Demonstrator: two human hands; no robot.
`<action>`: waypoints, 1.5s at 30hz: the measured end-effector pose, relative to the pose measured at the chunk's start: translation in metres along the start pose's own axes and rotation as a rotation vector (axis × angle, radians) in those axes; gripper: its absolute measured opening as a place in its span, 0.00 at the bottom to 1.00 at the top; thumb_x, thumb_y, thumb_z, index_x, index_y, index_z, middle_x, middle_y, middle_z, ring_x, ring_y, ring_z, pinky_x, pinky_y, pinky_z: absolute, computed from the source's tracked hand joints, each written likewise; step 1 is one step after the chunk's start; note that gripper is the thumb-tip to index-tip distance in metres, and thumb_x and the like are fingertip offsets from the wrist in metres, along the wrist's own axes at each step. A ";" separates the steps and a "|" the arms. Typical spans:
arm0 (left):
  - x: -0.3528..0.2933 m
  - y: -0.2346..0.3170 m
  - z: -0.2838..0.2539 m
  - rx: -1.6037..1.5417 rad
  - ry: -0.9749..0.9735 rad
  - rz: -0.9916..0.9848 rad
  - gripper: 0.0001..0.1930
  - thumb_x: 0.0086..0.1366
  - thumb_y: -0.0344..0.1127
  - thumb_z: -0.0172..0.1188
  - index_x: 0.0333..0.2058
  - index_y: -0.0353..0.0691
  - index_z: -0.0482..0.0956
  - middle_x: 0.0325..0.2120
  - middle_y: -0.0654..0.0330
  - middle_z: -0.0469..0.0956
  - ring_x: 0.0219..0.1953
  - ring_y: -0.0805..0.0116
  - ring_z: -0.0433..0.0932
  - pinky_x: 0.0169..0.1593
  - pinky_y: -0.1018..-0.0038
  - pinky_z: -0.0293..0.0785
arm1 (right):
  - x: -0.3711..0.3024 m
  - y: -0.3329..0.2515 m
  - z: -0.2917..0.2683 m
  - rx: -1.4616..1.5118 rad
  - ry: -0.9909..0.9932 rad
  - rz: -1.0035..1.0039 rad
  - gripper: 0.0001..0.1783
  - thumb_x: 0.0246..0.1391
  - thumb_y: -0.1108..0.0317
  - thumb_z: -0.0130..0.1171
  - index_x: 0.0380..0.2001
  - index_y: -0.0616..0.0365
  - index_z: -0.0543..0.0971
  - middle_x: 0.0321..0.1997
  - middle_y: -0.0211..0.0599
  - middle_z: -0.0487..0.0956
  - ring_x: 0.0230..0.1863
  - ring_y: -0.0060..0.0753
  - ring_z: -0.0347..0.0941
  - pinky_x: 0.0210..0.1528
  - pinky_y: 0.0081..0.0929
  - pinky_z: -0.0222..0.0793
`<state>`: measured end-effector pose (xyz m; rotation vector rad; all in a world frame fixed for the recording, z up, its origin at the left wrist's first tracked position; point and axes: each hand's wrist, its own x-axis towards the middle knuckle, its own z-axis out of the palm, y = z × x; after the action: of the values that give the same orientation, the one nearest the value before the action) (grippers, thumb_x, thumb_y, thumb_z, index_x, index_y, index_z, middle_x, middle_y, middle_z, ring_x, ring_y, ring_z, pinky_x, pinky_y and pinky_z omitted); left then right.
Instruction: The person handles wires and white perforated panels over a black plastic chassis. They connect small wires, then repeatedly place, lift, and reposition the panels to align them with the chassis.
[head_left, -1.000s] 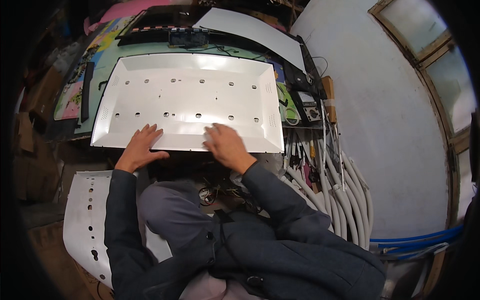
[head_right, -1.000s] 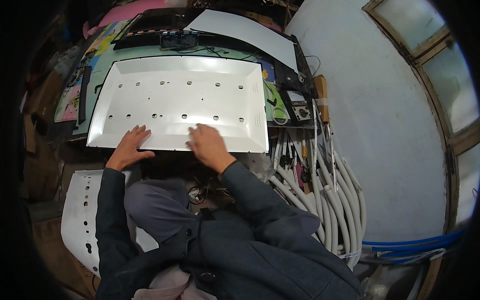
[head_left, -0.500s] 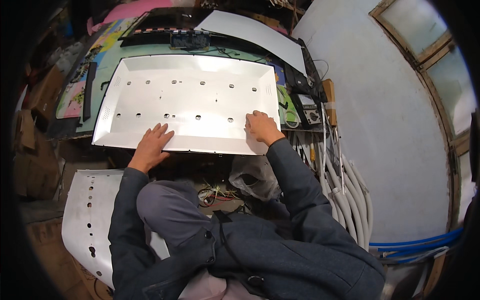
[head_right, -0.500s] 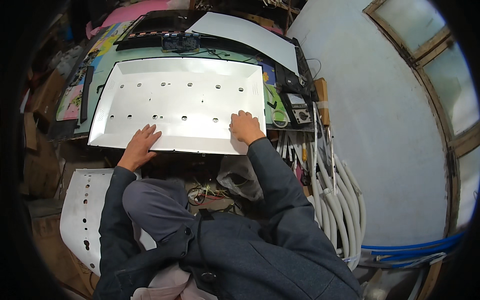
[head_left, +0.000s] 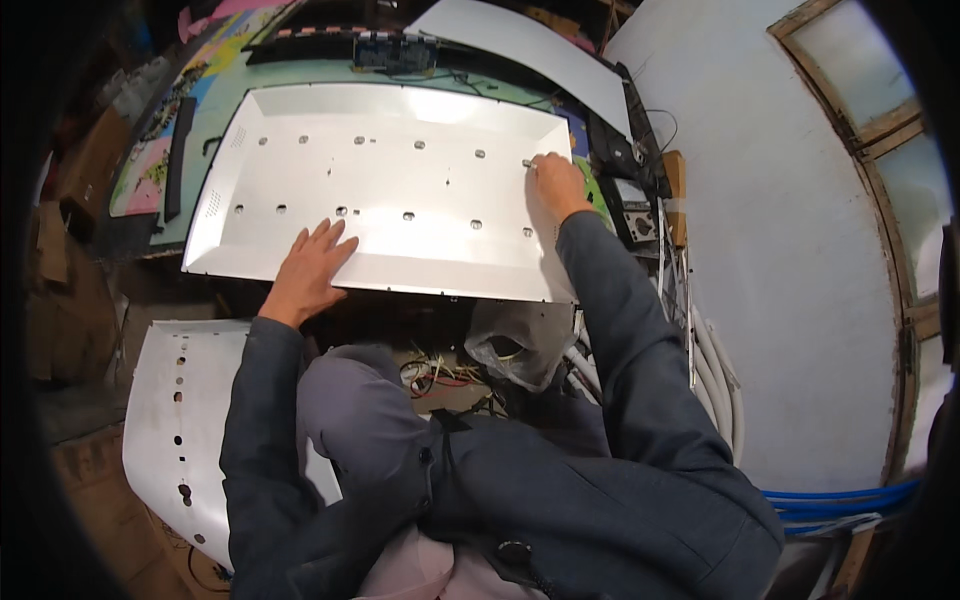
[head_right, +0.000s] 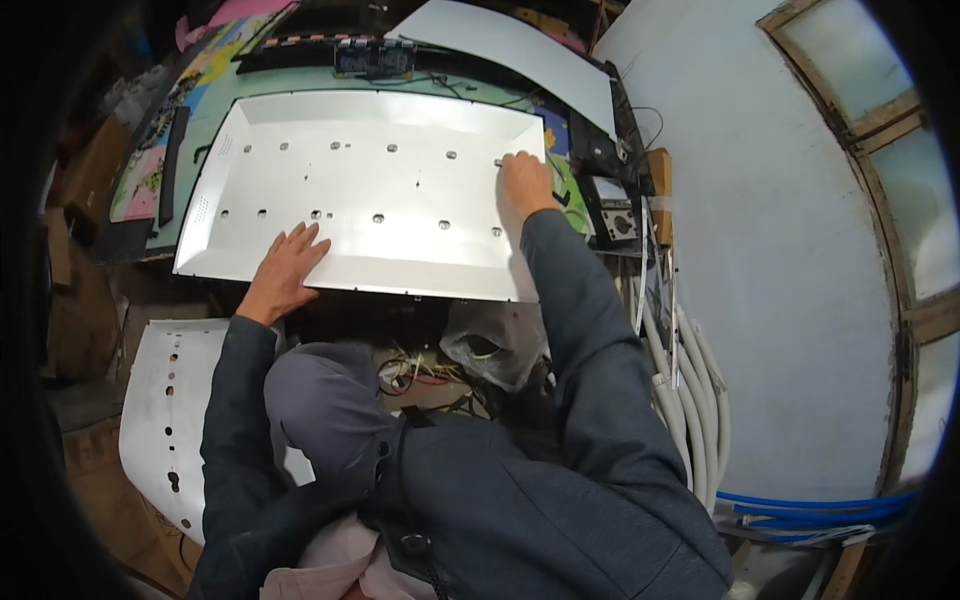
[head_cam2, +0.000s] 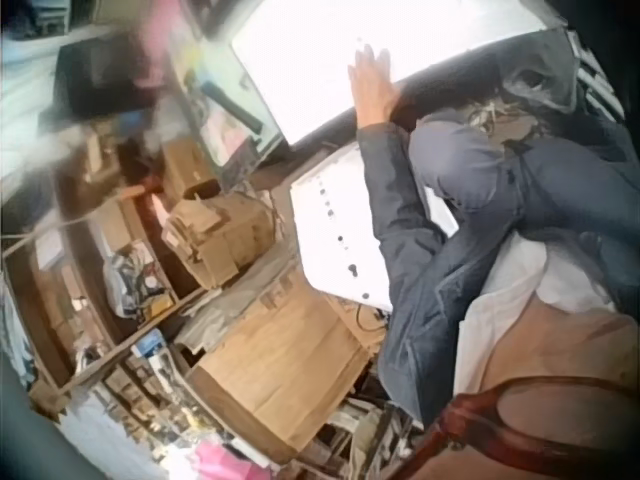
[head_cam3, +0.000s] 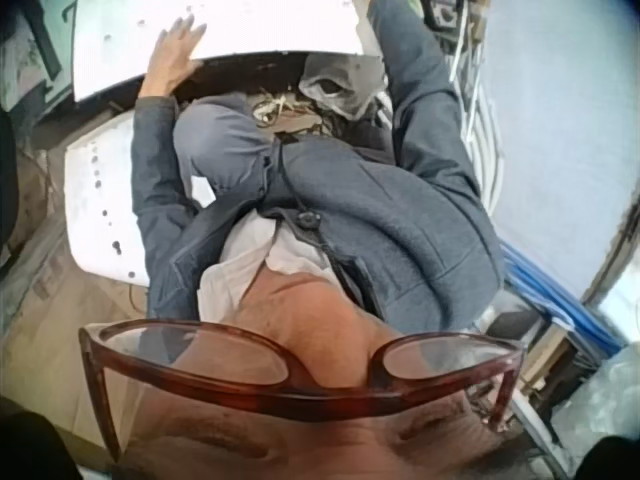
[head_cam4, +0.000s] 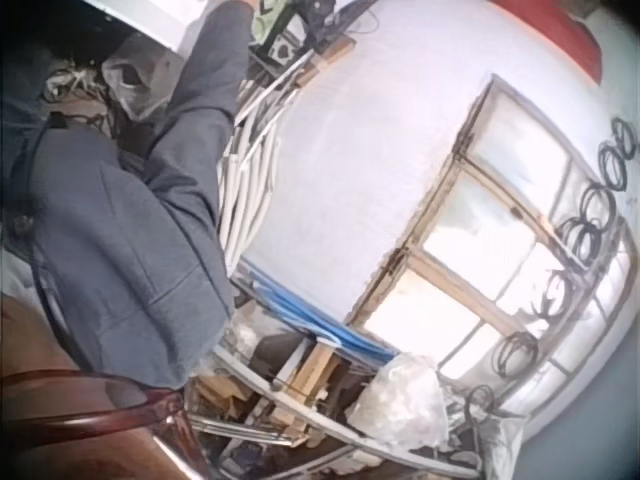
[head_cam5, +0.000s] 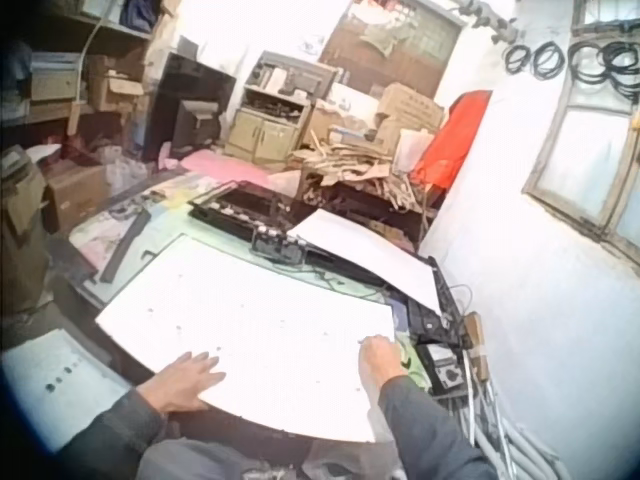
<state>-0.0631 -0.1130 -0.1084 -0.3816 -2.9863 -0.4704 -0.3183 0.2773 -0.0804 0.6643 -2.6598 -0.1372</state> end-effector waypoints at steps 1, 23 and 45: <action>-0.003 0.004 0.003 -0.025 0.012 0.020 0.41 0.46 0.34 0.77 0.62 0.45 0.73 0.67 0.51 0.66 0.71 0.50 0.60 0.73 0.52 0.54 | -0.004 0.005 0.006 -0.007 -0.006 -0.007 0.08 0.58 0.69 0.54 0.33 0.56 0.82 0.35 0.45 0.81 0.41 0.49 0.80 0.41 0.46 0.76; 0.020 0.053 0.036 -0.069 0.146 0.346 0.25 0.55 0.33 0.69 0.53 0.45 0.78 0.56 0.57 0.75 0.63 0.55 0.71 0.69 0.54 0.64 | 0.034 0.012 0.018 -0.175 -0.002 -0.333 0.04 0.54 0.69 0.55 0.27 0.54 0.78 0.29 0.38 0.80 0.34 0.43 0.81 0.35 0.41 0.76; 0.022 0.053 0.041 0.016 0.145 0.280 0.23 0.59 0.27 0.60 0.56 0.45 0.76 0.59 0.57 0.74 0.66 0.56 0.68 0.68 0.55 0.65 | 0.012 -0.068 0.000 0.322 -0.017 -0.281 0.21 0.63 0.58 0.57 0.56 0.53 0.74 0.61 0.55 0.73 0.60 0.57 0.71 0.57 0.48 0.70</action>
<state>-0.0725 -0.0465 -0.1285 -0.7186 -2.7368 -0.4249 -0.2984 0.2113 -0.0887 1.1419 -2.6145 0.2153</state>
